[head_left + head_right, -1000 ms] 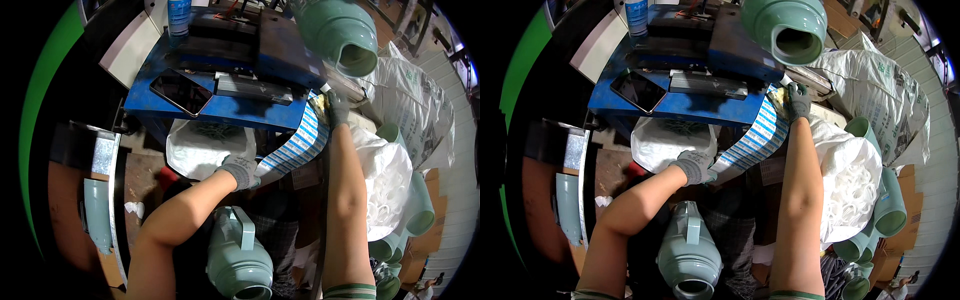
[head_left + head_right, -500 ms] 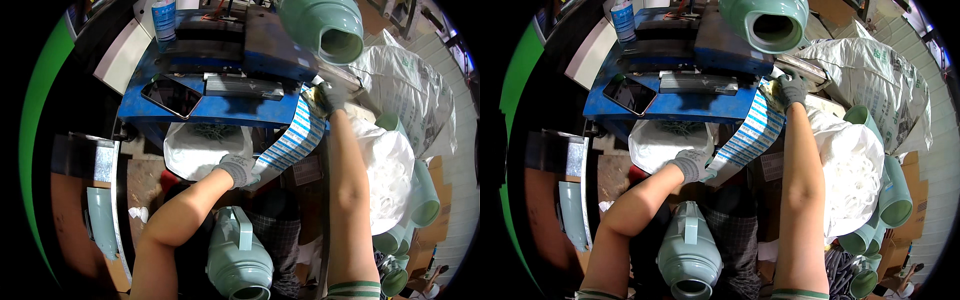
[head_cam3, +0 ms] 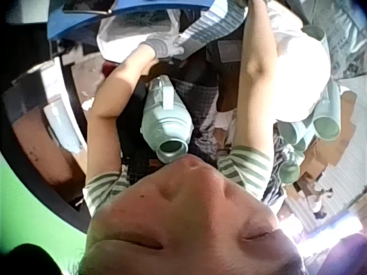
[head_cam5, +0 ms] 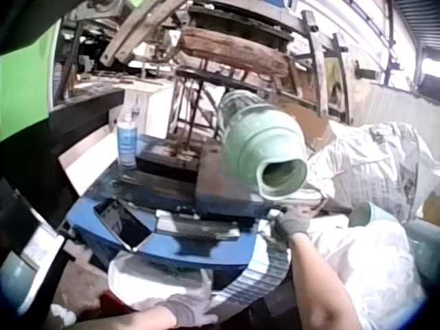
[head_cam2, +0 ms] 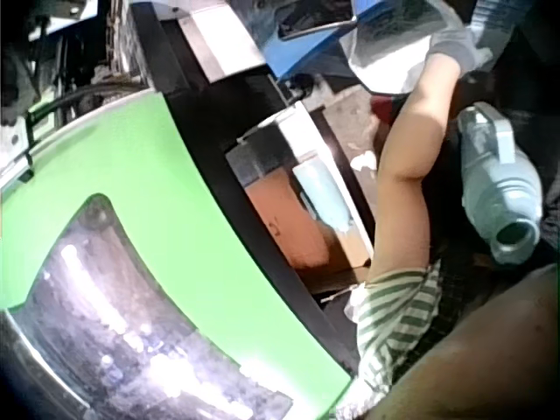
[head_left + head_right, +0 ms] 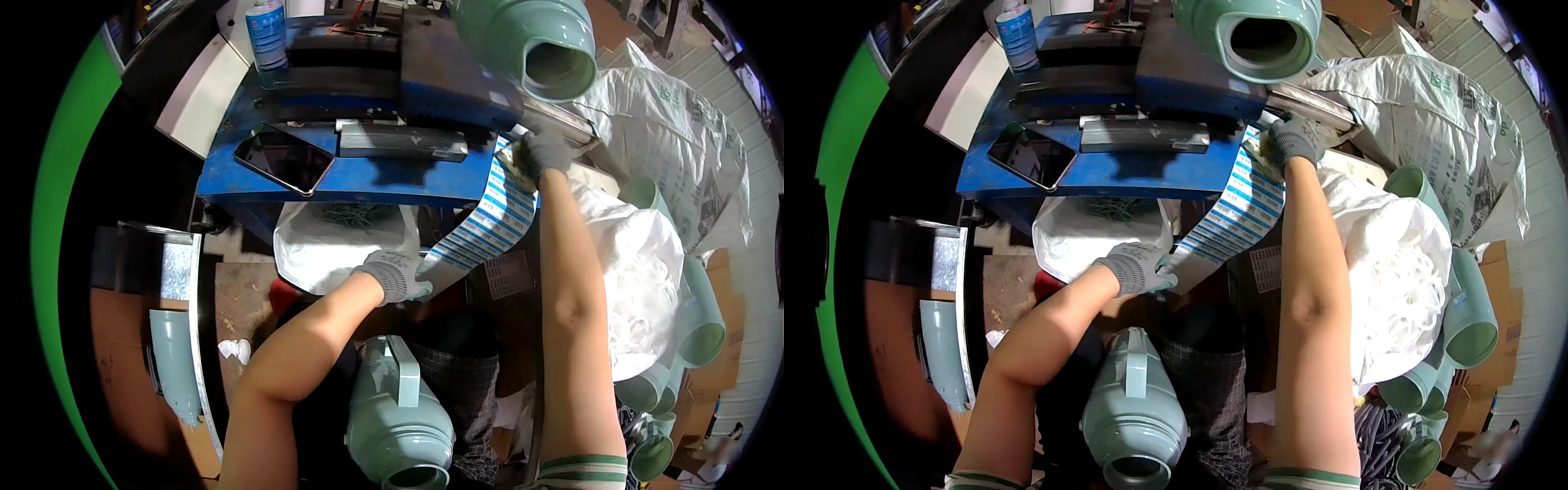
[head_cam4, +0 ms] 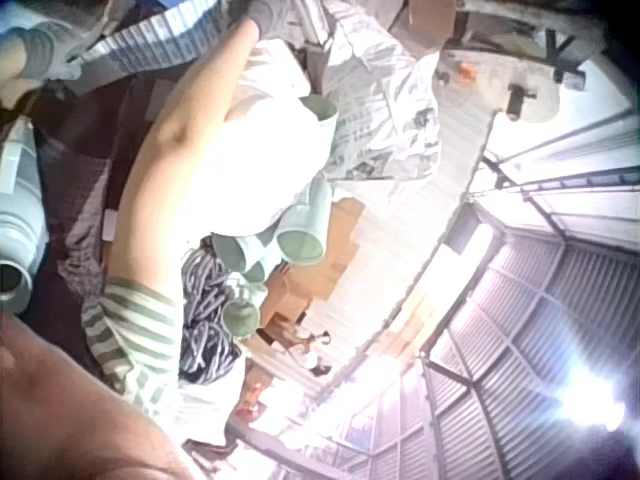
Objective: The person sits on the floor and assembles light green plastic watering cans by hand. They pick up a can body, insert a grey hose into the spout, and place the finished unit on a nearby table. The person repeats this process for multiple units throughout the video.
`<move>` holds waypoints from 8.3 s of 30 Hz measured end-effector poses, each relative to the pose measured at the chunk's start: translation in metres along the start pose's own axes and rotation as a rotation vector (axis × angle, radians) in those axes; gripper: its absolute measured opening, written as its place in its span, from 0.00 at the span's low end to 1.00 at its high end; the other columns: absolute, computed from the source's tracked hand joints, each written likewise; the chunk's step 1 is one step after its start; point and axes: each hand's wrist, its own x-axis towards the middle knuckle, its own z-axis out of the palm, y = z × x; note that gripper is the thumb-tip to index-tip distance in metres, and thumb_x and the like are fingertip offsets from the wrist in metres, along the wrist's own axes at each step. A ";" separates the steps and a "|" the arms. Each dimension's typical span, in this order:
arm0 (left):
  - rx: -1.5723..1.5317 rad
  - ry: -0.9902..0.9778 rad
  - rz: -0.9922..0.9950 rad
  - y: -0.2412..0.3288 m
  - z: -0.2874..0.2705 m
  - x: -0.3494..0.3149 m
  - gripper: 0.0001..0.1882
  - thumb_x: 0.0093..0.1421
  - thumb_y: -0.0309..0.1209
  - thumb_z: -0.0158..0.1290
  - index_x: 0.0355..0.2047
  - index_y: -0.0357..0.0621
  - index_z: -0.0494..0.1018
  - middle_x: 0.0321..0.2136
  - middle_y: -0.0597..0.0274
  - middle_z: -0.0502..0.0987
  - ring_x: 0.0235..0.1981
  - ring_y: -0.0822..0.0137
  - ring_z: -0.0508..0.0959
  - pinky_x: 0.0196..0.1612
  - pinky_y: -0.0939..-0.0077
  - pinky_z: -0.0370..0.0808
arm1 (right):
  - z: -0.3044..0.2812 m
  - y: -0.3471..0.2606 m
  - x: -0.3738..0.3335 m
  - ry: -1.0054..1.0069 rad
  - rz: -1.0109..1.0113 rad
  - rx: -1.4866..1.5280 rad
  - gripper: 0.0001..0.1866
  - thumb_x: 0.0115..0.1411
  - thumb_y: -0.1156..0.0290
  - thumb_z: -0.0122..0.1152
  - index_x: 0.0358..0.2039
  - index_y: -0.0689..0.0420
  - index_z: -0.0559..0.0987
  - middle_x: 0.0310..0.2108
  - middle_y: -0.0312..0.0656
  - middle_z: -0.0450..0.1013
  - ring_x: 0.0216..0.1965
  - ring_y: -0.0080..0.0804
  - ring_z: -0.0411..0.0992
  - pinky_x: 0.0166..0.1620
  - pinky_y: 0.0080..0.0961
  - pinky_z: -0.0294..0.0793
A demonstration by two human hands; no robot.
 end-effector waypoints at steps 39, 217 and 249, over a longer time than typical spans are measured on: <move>-0.207 0.600 0.836 0.190 0.124 -0.281 0.47 0.55 0.69 0.61 0.58 0.37 0.73 0.58 0.45 0.72 0.56 0.47 0.73 0.60 0.48 0.69 | -0.196 0.166 -0.540 -0.706 -0.294 1.154 0.69 0.37 0.55 0.90 0.75 0.59 0.57 0.68 0.55 0.64 0.70 0.47 0.64 0.70 0.44 0.66; -0.759 1.175 0.353 0.081 0.053 -0.293 0.32 0.76 0.45 0.43 0.73 0.38 0.56 0.63 0.41 0.70 0.57 0.49 0.75 0.61 0.52 0.74 | -0.188 0.024 -0.534 0.488 -1.011 1.215 0.37 0.55 0.46 0.73 0.58 0.58 0.76 0.48 0.50 0.74 0.46 0.47 0.74 0.49 0.42 0.74; -1.904 0.405 0.041 0.220 0.044 -0.268 0.14 0.78 0.41 0.46 0.38 0.48 0.75 0.24 0.71 0.71 0.28 0.76 0.73 0.34 0.76 0.74 | -0.228 0.106 -0.533 0.338 -0.884 1.444 0.36 0.46 0.53 0.74 0.52 0.62 0.79 0.51 0.55 0.77 0.52 0.55 0.77 0.57 0.47 0.75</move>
